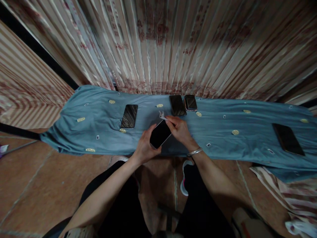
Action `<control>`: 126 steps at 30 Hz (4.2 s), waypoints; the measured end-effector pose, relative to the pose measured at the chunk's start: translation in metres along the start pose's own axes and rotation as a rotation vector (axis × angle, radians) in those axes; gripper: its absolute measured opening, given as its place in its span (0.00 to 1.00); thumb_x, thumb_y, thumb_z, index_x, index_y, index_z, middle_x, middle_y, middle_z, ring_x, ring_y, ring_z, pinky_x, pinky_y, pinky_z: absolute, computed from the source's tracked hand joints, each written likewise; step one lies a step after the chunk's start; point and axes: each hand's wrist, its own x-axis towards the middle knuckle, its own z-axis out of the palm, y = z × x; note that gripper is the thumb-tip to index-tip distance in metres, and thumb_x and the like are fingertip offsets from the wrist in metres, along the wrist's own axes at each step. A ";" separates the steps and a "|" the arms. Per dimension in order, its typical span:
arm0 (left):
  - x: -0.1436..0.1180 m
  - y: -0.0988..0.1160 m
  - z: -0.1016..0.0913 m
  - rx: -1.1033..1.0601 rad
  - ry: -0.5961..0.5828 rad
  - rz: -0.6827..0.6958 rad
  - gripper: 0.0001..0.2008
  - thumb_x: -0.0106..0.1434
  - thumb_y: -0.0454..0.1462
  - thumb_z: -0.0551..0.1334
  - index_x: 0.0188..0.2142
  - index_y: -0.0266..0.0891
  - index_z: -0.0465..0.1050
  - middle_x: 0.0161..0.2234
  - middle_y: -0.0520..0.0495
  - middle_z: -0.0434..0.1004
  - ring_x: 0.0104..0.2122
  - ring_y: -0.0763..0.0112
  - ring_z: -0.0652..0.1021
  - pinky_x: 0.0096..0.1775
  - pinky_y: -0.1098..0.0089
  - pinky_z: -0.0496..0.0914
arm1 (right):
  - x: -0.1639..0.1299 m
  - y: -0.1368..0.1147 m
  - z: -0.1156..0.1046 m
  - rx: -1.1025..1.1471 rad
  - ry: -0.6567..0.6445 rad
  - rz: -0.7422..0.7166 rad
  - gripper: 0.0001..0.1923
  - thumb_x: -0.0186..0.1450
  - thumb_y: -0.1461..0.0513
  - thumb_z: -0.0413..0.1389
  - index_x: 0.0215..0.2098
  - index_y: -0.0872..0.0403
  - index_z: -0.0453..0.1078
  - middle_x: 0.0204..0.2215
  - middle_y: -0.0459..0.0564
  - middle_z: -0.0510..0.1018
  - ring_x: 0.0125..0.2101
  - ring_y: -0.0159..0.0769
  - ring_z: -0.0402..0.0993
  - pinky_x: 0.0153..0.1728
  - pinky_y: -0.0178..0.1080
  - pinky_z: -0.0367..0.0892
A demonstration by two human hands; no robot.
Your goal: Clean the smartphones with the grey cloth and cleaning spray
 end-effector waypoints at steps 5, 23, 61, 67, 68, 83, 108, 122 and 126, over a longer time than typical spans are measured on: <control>0.004 -0.003 -0.002 -0.049 -0.014 -0.073 0.46 0.48 0.34 0.67 0.66 0.38 0.52 0.58 0.37 0.70 0.56 0.55 0.73 0.58 0.55 0.67 | 0.002 -0.005 -0.005 0.231 0.031 0.129 0.06 0.60 0.59 0.62 0.36 0.44 0.80 0.37 0.44 0.83 0.46 0.44 0.76 0.51 0.44 0.66; 0.015 -0.005 -0.006 0.033 0.086 -0.097 0.46 0.48 0.34 0.67 0.65 0.35 0.51 0.57 0.35 0.70 0.57 0.52 0.72 0.58 0.53 0.66 | 0.010 0.016 0.007 0.679 0.237 0.525 0.15 0.46 0.51 0.68 0.28 0.52 0.79 0.21 0.41 0.78 0.22 0.28 0.67 0.22 0.32 0.61; 0.042 0.006 0.020 -0.126 0.183 -0.049 0.45 0.53 0.43 0.70 0.65 0.40 0.50 0.63 0.33 0.62 0.63 0.52 0.65 0.62 0.52 0.60 | -0.007 0.001 0.019 0.831 0.176 0.620 0.13 0.42 0.55 0.70 0.19 0.51 0.73 0.18 0.39 0.73 0.22 0.27 0.68 0.27 0.32 0.68; 0.051 0.003 0.009 -0.576 0.242 -0.309 0.30 0.63 0.48 0.60 0.61 0.40 0.58 0.53 0.40 0.75 0.52 0.62 0.77 0.51 0.61 0.72 | -0.007 0.005 0.010 0.860 0.105 0.641 0.13 0.43 0.56 0.70 0.21 0.51 0.74 0.20 0.39 0.74 0.23 0.28 0.69 0.28 0.32 0.68; 0.053 0.001 0.008 -0.675 0.259 -0.395 0.28 0.63 0.48 0.59 0.59 0.39 0.61 0.51 0.40 0.77 0.49 0.62 0.78 0.49 0.61 0.73 | -0.007 0.004 0.010 0.855 0.079 0.641 0.12 0.44 0.56 0.70 0.22 0.51 0.74 0.20 0.40 0.75 0.23 0.28 0.69 0.28 0.33 0.67; 0.059 0.017 0.001 -1.421 0.191 -0.851 0.30 0.69 0.53 0.48 0.49 0.31 0.75 0.37 0.38 0.83 0.40 0.57 0.82 0.48 0.58 0.75 | -0.015 -0.011 0.025 0.937 -0.174 0.696 0.14 0.44 0.55 0.71 0.27 0.52 0.78 0.26 0.42 0.79 0.28 0.31 0.72 0.31 0.35 0.71; 0.064 -0.002 -0.015 -1.457 0.482 -0.865 0.29 0.69 0.53 0.46 0.47 0.34 0.74 0.34 0.39 0.81 0.44 0.58 0.81 0.47 0.57 0.75 | -0.034 -0.040 0.027 -0.020 -0.503 0.169 0.18 0.69 0.60 0.51 0.20 0.53 0.66 0.16 0.42 0.69 0.20 0.30 0.66 0.26 0.34 0.55; 0.063 0.006 0.005 -1.350 0.506 -0.826 0.15 0.70 0.43 0.52 0.33 0.38 0.71 0.24 0.53 0.74 0.25 0.76 0.76 0.42 0.71 0.73 | -0.045 -0.060 0.024 -0.333 -0.352 -0.149 0.12 0.70 0.60 0.52 0.30 0.53 0.71 0.30 0.50 0.79 0.33 0.37 0.75 0.36 0.37 0.64; 0.058 0.007 0.012 -1.294 0.466 -0.796 0.10 0.69 0.40 0.55 0.34 0.38 0.71 0.25 0.53 0.74 0.28 0.75 0.78 0.40 0.72 0.72 | -0.043 -0.058 0.025 -0.405 -0.314 -0.159 0.10 0.69 0.61 0.53 0.30 0.53 0.71 0.31 0.50 0.80 0.34 0.38 0.75 0.37 0.38 0.65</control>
